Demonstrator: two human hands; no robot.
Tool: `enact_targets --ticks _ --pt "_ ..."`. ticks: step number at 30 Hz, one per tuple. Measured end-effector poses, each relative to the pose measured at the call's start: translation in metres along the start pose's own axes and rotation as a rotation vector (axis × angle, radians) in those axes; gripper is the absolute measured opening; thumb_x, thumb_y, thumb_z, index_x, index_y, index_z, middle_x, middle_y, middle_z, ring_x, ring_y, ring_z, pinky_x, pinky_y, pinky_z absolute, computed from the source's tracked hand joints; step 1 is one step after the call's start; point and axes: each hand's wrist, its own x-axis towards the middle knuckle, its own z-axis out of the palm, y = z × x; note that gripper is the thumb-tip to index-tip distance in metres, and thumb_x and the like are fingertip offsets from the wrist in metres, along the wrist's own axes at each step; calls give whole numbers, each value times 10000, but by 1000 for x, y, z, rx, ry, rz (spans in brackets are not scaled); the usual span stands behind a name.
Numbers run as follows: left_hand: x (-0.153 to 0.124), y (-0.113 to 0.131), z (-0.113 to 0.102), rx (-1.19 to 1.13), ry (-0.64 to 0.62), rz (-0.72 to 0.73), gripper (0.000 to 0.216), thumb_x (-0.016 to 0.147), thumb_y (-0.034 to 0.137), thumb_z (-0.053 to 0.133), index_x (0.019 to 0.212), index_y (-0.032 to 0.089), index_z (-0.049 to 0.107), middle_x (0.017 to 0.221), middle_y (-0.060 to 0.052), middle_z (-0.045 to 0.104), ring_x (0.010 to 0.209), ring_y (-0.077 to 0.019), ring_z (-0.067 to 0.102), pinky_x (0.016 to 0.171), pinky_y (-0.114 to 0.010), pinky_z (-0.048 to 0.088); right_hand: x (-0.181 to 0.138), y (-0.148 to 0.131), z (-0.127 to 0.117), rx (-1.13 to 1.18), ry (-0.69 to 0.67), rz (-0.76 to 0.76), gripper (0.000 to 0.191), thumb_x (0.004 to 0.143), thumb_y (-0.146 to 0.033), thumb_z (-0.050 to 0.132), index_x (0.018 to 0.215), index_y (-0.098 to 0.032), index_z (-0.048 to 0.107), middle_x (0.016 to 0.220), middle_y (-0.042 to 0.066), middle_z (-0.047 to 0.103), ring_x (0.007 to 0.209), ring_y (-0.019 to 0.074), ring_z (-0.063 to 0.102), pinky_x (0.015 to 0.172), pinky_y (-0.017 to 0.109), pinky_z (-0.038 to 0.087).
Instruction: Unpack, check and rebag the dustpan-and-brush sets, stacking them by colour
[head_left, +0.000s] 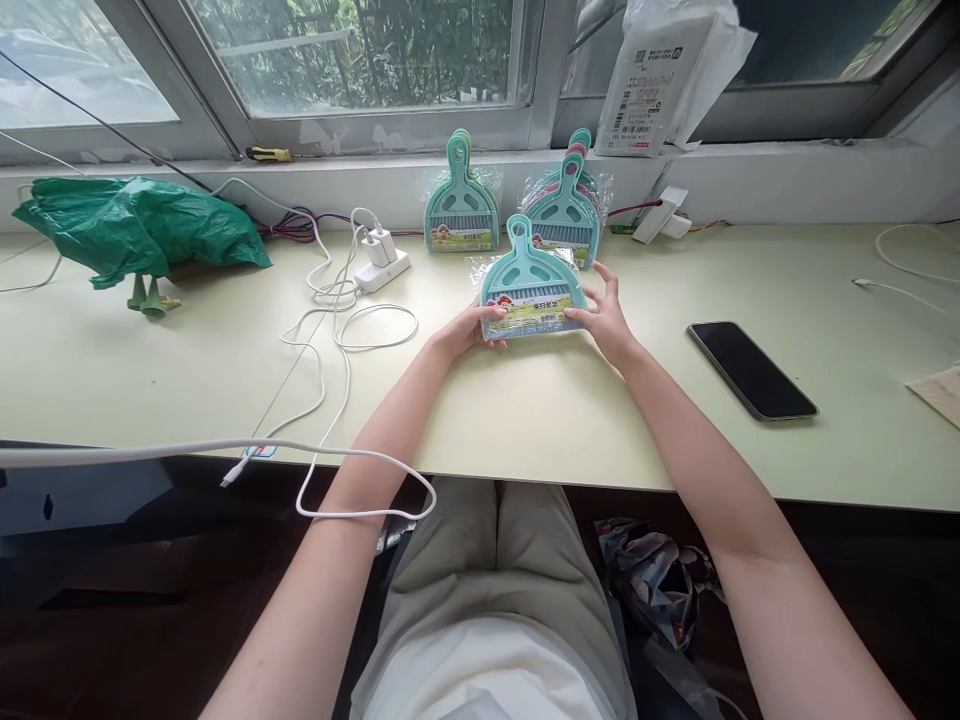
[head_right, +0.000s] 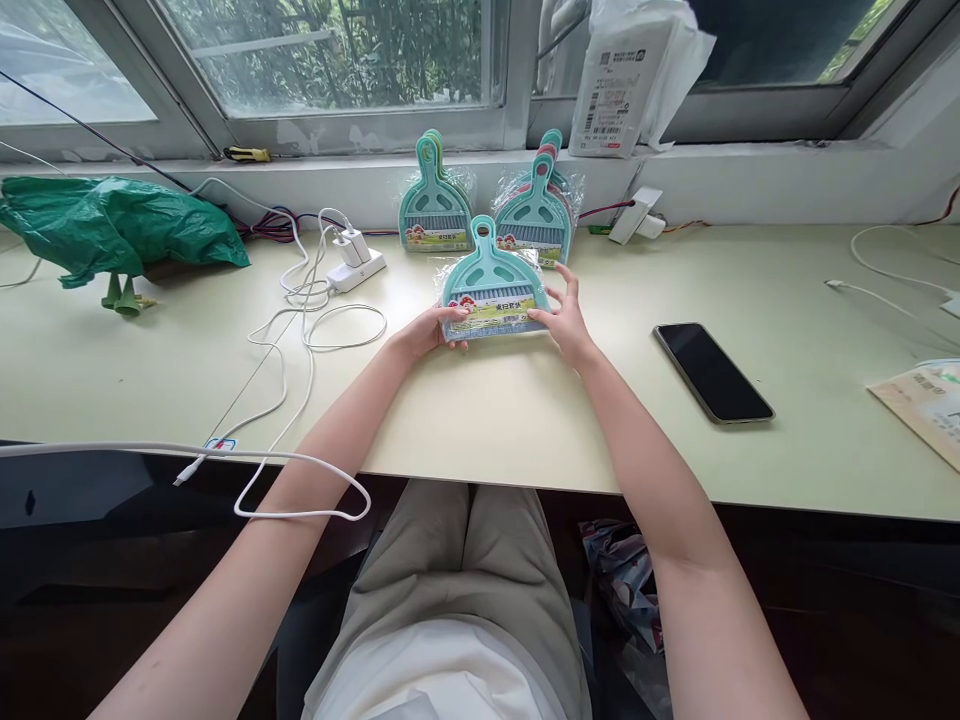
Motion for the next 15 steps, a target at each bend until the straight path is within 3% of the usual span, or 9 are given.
enact_targets --ticks 2,5,9,15 --pt "-1 0 0 32 1 11 461 763 257 616 1191 144 489 951 -102 705 529 -148 654 455 -256 481 0 1 -3 84 -101 93 713 657 -288 790 1317 -312 523 1196 41 671 1010 212 667 931 436 555" --pt "-2 2 2 68 1 3 461 799 345 628 1200 172 478 973 -89 699 532 -130 647 466 -246 492 1 4 -4 185 -191 141 572 594 -288 834 1131 -197 658 1060 70 728 1003 251 675 964 446 533" --pt "-3 2 3 57 -19 26 554 844 583 550 1232 192 493 1116 -129 677 583 -131 650 496 -248 514 5 11 -4 222 -91 128 523 527 -284 862 1013 -195 691 1006 55 741 975 253 681 927 428 549" --pt "-5 0 -2 88 -53 154 695 769 636 633 1322 261 442 1330 -135 568 825 -158 679 680 -269 576 12 18 -7 195 17 88 542 529 -305 848 1027 -216 654 984 35 742 949 241 686 893 419 566"
